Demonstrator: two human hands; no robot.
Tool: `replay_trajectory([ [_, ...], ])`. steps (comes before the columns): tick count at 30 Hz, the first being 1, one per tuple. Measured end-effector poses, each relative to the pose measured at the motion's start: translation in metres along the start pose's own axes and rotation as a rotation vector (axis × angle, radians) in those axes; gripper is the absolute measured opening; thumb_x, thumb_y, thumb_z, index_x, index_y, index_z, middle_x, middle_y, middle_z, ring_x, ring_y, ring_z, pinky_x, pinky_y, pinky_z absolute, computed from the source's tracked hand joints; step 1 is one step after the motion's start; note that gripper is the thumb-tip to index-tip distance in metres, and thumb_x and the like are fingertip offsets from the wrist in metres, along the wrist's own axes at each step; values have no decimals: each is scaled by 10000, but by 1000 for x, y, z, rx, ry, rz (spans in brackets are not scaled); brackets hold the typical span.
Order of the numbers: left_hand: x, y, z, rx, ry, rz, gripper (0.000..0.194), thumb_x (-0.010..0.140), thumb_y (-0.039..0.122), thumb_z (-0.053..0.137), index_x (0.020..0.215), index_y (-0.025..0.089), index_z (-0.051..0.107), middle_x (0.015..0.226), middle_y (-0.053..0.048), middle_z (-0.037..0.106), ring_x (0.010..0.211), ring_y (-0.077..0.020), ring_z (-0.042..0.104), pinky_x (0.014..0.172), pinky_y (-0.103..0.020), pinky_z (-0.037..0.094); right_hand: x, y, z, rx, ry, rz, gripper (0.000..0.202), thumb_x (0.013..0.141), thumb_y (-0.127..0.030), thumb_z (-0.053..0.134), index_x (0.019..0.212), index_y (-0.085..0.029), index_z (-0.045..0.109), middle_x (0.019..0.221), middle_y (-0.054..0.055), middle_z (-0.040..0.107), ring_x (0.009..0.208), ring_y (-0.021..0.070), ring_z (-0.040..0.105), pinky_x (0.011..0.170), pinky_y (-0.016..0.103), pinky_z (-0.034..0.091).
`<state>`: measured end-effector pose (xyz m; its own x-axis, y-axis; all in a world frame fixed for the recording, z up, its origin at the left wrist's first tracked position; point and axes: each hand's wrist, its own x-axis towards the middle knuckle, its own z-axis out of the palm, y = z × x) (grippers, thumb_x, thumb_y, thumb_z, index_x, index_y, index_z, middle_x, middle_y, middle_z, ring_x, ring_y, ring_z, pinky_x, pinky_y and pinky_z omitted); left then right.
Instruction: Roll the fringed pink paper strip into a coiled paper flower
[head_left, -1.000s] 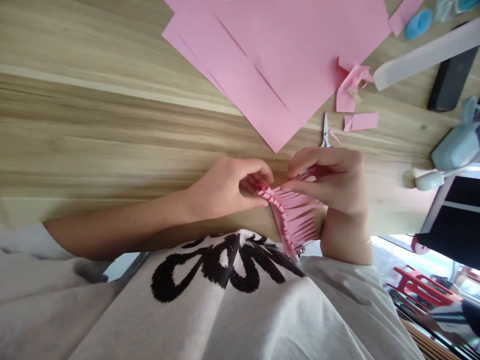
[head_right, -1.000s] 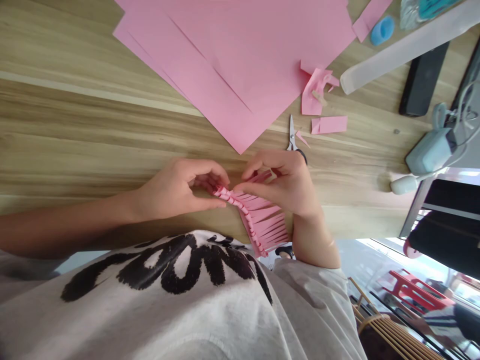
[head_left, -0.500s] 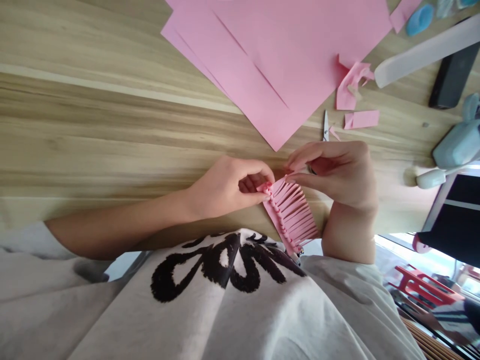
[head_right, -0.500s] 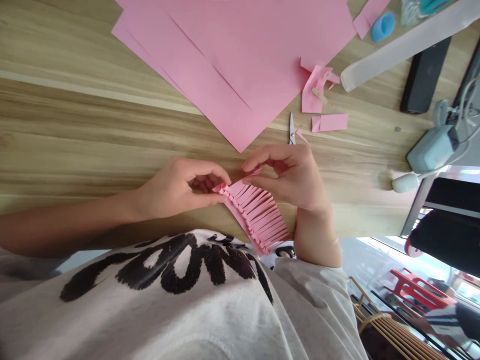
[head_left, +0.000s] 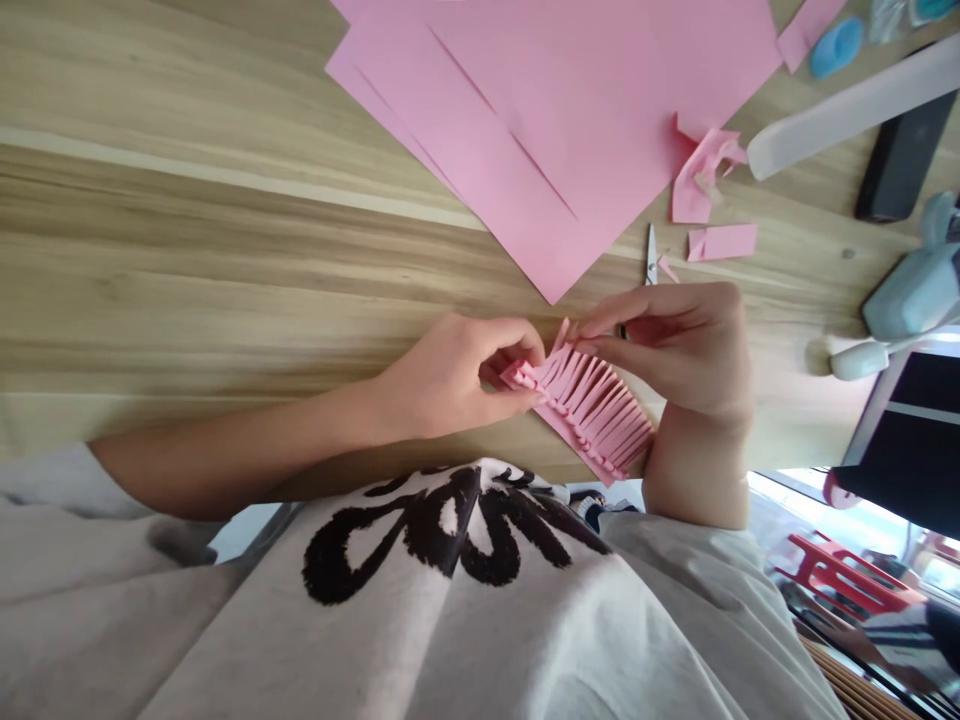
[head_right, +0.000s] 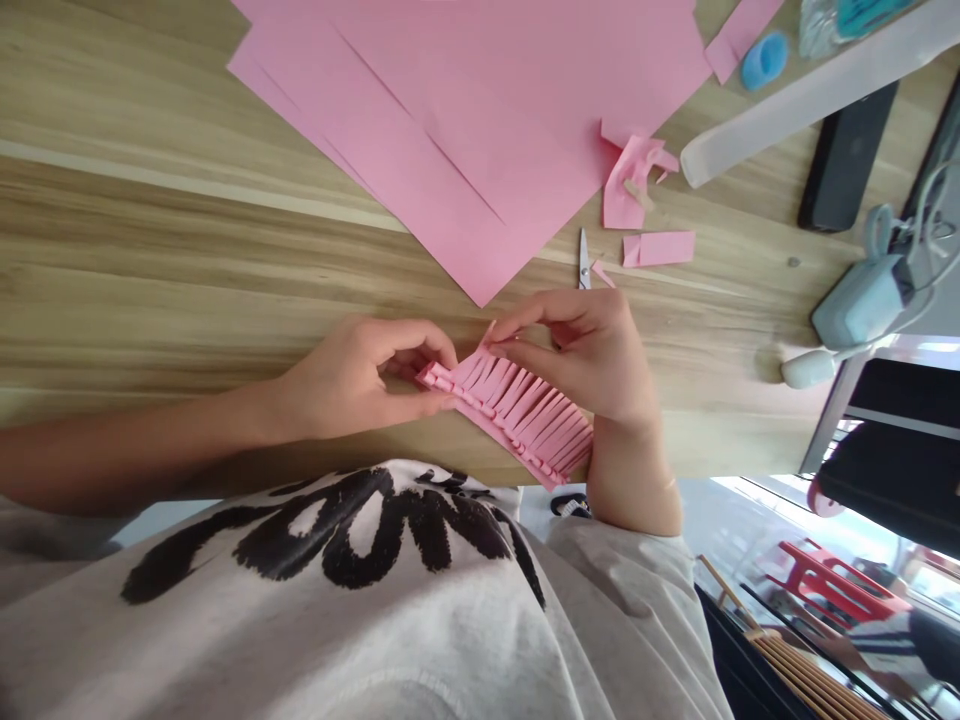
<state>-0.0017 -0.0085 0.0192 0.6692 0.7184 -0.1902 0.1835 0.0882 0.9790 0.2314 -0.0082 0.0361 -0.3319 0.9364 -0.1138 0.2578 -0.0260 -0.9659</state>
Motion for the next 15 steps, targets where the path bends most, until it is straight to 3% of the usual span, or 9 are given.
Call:
replay_trajectory([
  [5,0,1,-1,0,-4,-24,74,864,214,642,845,150,672,774,-8,733,685,-93,666,674,-203,549,0,0,8,35,23,-26,220,719,-85,824,877,-235,791,814,15,776,742,168,735,673,294,618],
  [10,1,-1,0,-18,16,-44,31,819,148,660,840,153,681,787,-10,748,712,-106,698,690,-214,576,-2,1,10,-9,59,-6,151,705,-163,852,805,-255,785,791,13,764,716,195,717,650,356,586],
  [15,1,-2,1,-89,13,-63,53,786,135,697,828,150,671,821,-11,757,767,-113,722,752,-222,597,-2,1,12,-14,35,-22,143,737,-141,816,796,-269,787,764,-2,758,685,177,681,610,349,534],
])
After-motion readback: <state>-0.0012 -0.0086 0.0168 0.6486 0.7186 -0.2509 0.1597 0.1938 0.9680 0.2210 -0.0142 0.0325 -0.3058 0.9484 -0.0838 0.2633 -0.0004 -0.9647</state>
